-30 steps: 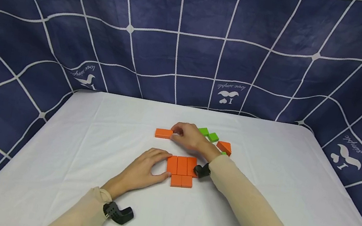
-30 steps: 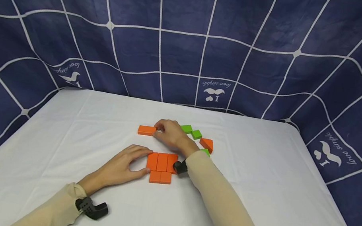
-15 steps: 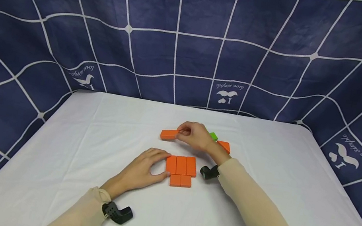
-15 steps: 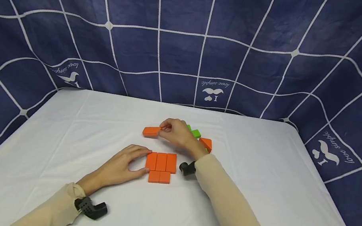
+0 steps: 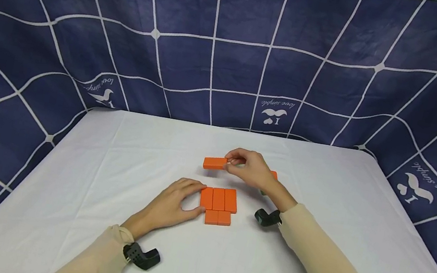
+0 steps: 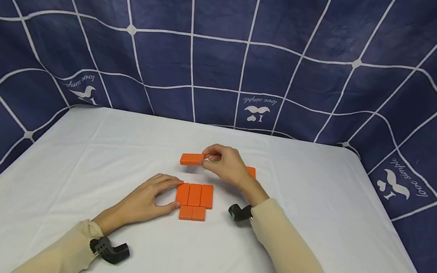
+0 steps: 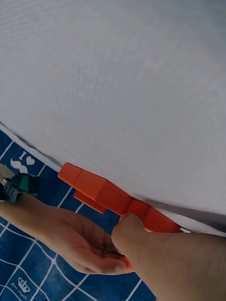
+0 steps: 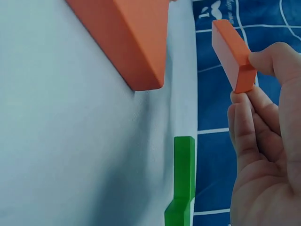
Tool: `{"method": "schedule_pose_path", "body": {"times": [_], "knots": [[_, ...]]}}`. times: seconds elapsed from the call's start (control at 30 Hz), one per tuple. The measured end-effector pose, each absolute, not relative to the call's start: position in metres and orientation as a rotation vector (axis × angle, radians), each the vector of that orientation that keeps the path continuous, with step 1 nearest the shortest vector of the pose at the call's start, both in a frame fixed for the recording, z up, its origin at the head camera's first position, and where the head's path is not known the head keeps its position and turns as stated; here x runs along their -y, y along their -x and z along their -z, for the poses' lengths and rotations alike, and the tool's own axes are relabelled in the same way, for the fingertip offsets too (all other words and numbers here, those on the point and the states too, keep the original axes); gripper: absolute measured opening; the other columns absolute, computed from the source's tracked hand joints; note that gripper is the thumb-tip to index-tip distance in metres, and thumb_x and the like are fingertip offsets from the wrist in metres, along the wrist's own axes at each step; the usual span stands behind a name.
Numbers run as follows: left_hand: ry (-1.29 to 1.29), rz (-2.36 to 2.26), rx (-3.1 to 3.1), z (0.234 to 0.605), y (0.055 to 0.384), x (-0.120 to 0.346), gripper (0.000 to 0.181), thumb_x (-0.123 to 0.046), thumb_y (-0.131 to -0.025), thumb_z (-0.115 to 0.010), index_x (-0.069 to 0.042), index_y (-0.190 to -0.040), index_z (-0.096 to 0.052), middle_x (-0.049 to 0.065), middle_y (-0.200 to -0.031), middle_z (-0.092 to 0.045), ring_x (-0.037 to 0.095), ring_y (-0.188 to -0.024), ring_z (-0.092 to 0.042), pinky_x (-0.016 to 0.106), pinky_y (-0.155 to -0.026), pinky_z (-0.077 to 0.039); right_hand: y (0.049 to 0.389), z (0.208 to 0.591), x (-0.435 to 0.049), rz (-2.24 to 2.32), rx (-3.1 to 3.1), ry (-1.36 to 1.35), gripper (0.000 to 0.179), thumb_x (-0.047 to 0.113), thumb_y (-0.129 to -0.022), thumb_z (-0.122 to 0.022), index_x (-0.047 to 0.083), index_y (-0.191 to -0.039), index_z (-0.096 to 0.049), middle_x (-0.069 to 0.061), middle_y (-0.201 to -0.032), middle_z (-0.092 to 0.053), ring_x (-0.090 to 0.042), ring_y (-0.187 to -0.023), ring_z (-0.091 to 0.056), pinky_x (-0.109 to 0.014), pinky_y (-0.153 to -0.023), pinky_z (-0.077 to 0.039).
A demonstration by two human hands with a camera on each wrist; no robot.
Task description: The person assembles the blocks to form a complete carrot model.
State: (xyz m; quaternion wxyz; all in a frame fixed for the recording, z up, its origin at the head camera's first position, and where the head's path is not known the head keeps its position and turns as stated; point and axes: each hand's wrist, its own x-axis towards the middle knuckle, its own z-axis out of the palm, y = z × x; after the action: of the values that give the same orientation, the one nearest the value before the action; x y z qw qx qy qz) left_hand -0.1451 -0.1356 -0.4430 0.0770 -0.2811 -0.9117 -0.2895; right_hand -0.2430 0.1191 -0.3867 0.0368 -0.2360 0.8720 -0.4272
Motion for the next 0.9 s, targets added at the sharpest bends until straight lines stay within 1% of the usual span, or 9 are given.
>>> {"method": "schedule_pose_path", "body": {"times": [0.23, 0.4, 0.63, 0.77, 0.9], "knots": [[0.832, 0.864, 2.739, 0.444, 0.145, 0.137, 0.056, -0.039, -0.091, -0.077, -0.010, -0.138, -0.064, 0.004, -0.137, -0.063, 0.022, -0.131, -0.056, 0.045, -0.114, -0.046, 0.223, 0.389, -0.134, 1.394, -2.657, 0.788, 0.024, 0.019, -0.090, -0.076, 0.010, -0.113, -0.073, -0.001, -0.104, -0.074, -0.015, -0.094, -0.068, -0.036, -0.090, -0.056], [0.832, 0.873, 2.730, 0.444, 0.145, 0.137, 0.056, -0.038, -0.091, -0.078, -0.010, -0.137, -0.065, 0.003, -0.137, -0.064, 0.021, -0.131, -0.056, 0.044, -0.114, -0.046, 0.206, 0.392, -0.141, 1.450, -2.610, 0.828, 0.023, 0.015, -0.088, -0.078, 0.009, -0.111, -0.073, -0.001, -0.102, -0.073, -0.016, -0.093, -0.067, -0.034, -0.089, -0.057], [0.846, 0.872, 2.727, 0.443, 0.145, 0.135, 0.056, -0.039, -0.091, -0.077, -0.010, -0.137, -0.065, 0.003, -0.136, -0.064, 0.021, -0.130, -0.056, 0.044, -0.114, -0.046, 0.184, 0.396, -0.148, 1.448, -2.585, 0.878, 0.021, 0.014, -0.087, -0.080, 0.015, -0.107, -0.073, 0.005, -0.100, -0.072, -0.014, -0.092, -0.066, -0.030, -0.092, -0.057], [0.843, 0.871, 2.729, 0.443, 0.145, 0.135, 0.055, -0.039, -0.091, -0.077, -0.011, -0.137, -0.065, 0.003, -0.136, -0.065, 0.021, -0.130, -0.056, 0.045, -0.114, -0.046, 0.173, 0.399, -0.152, 1.474, -2.553, 0.905, 0.023, 0.011, -0.085, -0.082, 0.014, -0.107, -0.073, 0.004, -0.098, -0.072, -0.017, -0.091, -0.066, -0.027, -0.093, -0.056], [0.835, 0.872, 2.740, 0.444, 0.145, 0.136, 0.055, -0.040, -0.091, -0.077, -0.011, -0.137, -0.065, 0.003, -0.136, -0.064, 0.021, -0.131, -0.056, 0.045, -0.114, -0.046, 0.163, 0.403, -0.155, 1.463, -2.529, 0.935, 0.024, 0.010, -0.084, -0.082, 0.015, -0.105, -0.073, 0.003, -0.099, -0.072, -0.019, -0.091, -0.066, -0.025, -0.090, -0.056]]}}
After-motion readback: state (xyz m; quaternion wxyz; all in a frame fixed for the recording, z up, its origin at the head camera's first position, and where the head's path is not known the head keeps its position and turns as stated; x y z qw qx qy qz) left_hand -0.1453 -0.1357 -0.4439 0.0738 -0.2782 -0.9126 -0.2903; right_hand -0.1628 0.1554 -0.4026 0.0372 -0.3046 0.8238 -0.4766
